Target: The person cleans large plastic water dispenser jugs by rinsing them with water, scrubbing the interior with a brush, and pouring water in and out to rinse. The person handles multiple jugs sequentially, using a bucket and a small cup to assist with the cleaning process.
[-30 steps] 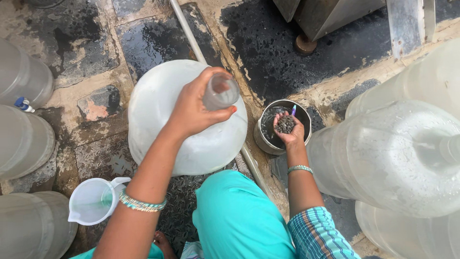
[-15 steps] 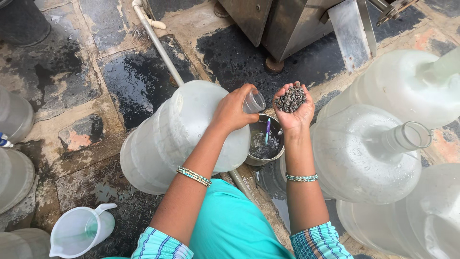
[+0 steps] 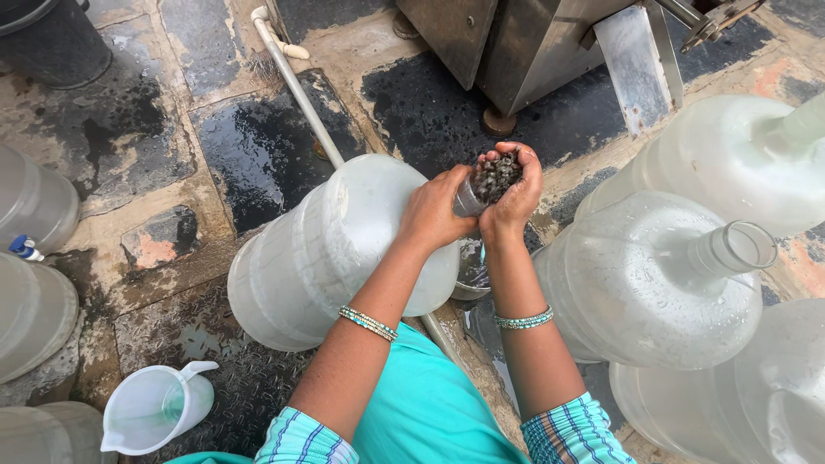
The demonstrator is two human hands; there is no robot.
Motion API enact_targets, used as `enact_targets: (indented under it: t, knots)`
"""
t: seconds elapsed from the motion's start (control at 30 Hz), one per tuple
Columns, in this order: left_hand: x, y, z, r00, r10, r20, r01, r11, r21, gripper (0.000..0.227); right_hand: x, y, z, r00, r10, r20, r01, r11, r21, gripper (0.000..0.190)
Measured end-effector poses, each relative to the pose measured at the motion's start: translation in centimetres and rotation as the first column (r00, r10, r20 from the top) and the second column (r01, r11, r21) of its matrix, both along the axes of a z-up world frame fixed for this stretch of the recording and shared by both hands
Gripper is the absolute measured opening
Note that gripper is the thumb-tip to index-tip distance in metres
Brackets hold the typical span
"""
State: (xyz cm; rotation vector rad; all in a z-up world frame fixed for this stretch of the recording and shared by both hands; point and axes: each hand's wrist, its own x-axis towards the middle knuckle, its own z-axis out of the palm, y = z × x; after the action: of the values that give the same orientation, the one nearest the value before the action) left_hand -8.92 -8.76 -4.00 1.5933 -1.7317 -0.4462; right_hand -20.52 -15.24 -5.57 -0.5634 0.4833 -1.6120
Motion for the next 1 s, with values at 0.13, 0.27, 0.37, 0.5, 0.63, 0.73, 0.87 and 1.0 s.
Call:
enact_targets:
  t: [0.13, 0.27, 0.37, 0.5, 0.63, 0.73, 0.87, 1.0]
  knots:
    - [0.0, 0.2, 0.1, 1.0, 0.027, -0.008, -0.027, 0.999, -0.03, 0.074, 0.2, 0.3, 0.4, 0.999, 0.035, 0.017, -0.035, 0.998, -0.045, 0.027]
    - [0.0, 0.2, 0.2, 0.999, 0.043, 0.015, -0.043, 0.999, 0.011, 0.069, 0.5, 0.5, 0.5, 0.993, 0.006, -0.12, -0.022, 0.991, -0.131, 0.054]
    - [0.1, 0.2, 0.3, 0.999, 0.044, 0.02, -0.044, 0.999, 0.001, 0.07, 0.8, 0.4, 0.3, 0.981, -0.026, -0.19, 0.002, 0.993, -0.122, 0.047]
    - [0.3, 0.3, 0.3, 0.999, 0.048, 0.005, -0.047, 0.996, -0.079, 0.075, 0.7, 0.6, 0.0, 0.96, -0.03, -0.28, -0.036, 0.973, -0.228, 0.027]
    - [0.3, 0.3, 0.1, 0.998, 0.047, 0.029, -0.047, 0.998, -0.033, 0.077, 0.4, 1.1, 0.4, 0.972, 0.028, -0.235, -0.104, 0.943, -0.318, 0.03]
    - [0.3, 0.2, 0.1, 0.998, 0.052, 0.029, -0.052, 0.999, -0.006, 0.076, 0.3, 1.7, 1.3, 0.968, 0.05, -0.246, -0.119, 0.954, -0.276, 0.04]
    - [0.1, 0.0, 0.2, 0.997, 0.059, 0.042, -0.058, 0.998, -0.012, 0.074, 0.2, 2.3, 2.4, 0.94, 0.008, -0.341, -0.083, 0.976, -0.204, 0.06]
    - [-0.1, 0.0, 0.4, 0.998, 0.063, 0.024, -0.063, 0.998, 0.013, 0.078, 0.4, 2.3, 2.0, 0.925, -0.054, -0.376, -0.047, 0.966, -0.255, 0.065]
